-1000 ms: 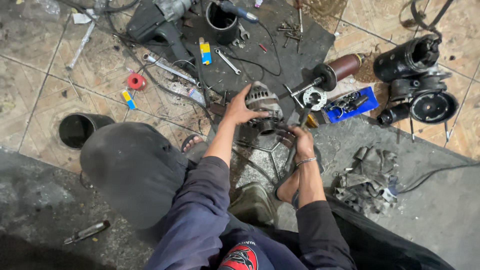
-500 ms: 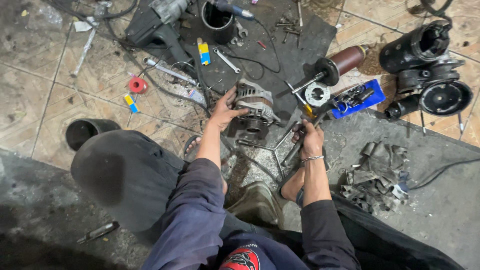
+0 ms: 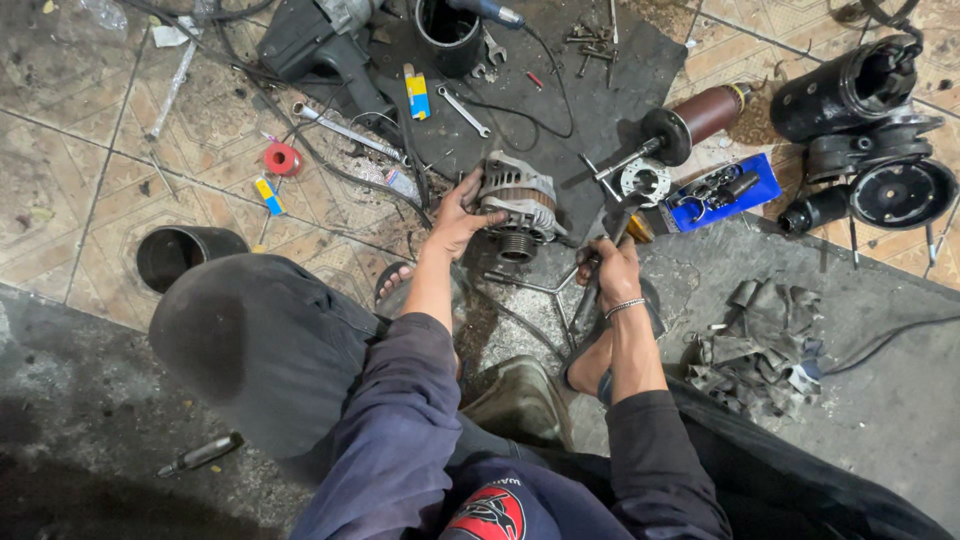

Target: The person sits on the floor and uses a hammer and screwdriver to tap and adjust a small engine component. They repeatedly reposition the part and strike it with the hammer while holding it steady with the other hand.

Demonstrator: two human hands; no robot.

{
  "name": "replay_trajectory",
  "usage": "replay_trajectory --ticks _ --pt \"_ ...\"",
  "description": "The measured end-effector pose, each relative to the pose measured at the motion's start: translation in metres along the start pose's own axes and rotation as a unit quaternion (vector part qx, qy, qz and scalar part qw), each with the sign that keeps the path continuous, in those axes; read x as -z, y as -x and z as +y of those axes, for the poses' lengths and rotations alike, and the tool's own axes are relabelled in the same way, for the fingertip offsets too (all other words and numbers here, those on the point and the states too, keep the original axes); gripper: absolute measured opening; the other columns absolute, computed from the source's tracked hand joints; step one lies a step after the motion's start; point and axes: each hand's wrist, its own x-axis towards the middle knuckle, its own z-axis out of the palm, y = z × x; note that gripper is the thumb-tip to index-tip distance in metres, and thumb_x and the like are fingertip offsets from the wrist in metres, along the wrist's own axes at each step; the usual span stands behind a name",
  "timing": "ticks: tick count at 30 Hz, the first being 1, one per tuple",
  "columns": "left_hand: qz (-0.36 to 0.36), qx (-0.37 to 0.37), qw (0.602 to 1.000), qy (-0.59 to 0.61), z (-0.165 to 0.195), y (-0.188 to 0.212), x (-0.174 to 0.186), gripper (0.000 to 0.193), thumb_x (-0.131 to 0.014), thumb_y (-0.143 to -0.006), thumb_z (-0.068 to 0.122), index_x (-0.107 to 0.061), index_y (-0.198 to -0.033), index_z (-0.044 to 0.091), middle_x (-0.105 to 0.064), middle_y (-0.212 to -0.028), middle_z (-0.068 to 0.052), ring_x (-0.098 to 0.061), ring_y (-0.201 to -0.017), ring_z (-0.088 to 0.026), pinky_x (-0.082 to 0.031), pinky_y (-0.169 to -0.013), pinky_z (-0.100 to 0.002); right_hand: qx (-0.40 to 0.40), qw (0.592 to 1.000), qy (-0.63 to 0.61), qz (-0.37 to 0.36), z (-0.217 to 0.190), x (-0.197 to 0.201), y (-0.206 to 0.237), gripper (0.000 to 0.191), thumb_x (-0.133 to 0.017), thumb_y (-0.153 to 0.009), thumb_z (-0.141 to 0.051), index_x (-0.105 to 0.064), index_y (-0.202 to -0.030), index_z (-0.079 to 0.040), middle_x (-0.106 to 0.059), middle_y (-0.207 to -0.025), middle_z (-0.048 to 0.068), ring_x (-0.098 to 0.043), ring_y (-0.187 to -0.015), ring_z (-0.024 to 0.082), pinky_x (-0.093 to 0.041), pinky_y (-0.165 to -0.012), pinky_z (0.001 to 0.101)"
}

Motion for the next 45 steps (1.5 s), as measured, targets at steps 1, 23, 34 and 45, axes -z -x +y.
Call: replay_trajectory --ticks 1,23,34,45 --pt "0.003 0.0 1.0 -0.006 -0.001 0.0 0.0 0.11 -0.092 -0.065 -0.005 -0.035 -0.158 0.004 -0.035 -0.165 -0.02 -0.038 -0.151 -0.027 -0.033 -0.122 -0.037 -0.003 1.0 -0.01 -0.006 0.0 0.0 0.0 0.02 -0.051 -0.096 -0.006 -0.039 -0.111 -0.006 -0.059 -0.069 0.016 -0.05 -0.046 0.019 -0.043 -0.041 0.0359" --pt "-0.008 0.004 0.999 0.041 -0.002 0.0 -0.001 0.107 -0.089 -0.067 -0.008 -0.035 -0.159 0.004 -0.042 -0.161 -0.019 -0.049 -0.141 -0.026 -0.042 -0.117 -0.035 0.032 0.999 -0.022 -0.016 -0.007 0.002 -0.003 0.017 -0.053 -0.097 -0.008 -0.05 -0.112 -0.002 -0.063 -0.072 0.014 -0.053 -0.048 0.017 -0.043 -0.043 0.0318" --pt "-0.091 -0.05 0.927 -0.361 0.014 -0.015 -0.048 0.114 -0.102 -0.05 0.017 -0.05 -0.151 0.021 -0.058 -0.15 -0.013 -0.056 -0.139 -0.029 -0.044 -0.116 -0.039 0.063 0.998 -0.01 0.003 -0.017 0.016 -0.002 0.018 -0.056 -0.097 -0.008 -0.056 -0.112 0.002 -0.065 -0.078 0.013 -0.057 -0.053 0.018 -0.047 -0.046 0.0325" --pt "0.15 -0.097 0.929 -0.324 0.011 0.019 -0.057 0.092 -0.1 -0.051 0.024 -0.063 -0.132 0.004 -0.069 -0.126 -0.018 -0.067 -0.117 -0.029 -0.051 -0.103 -0.038 0.143 0.99 0.011 0.018 -0.073 0.045 0.013 0.014 -0.056 -0.097 -0.008 -0.057 -0.109 -0.002 -0.064 -0.077 0.011 -0.057 -0.052 0.018 -0.048 -0.047 0.0323"
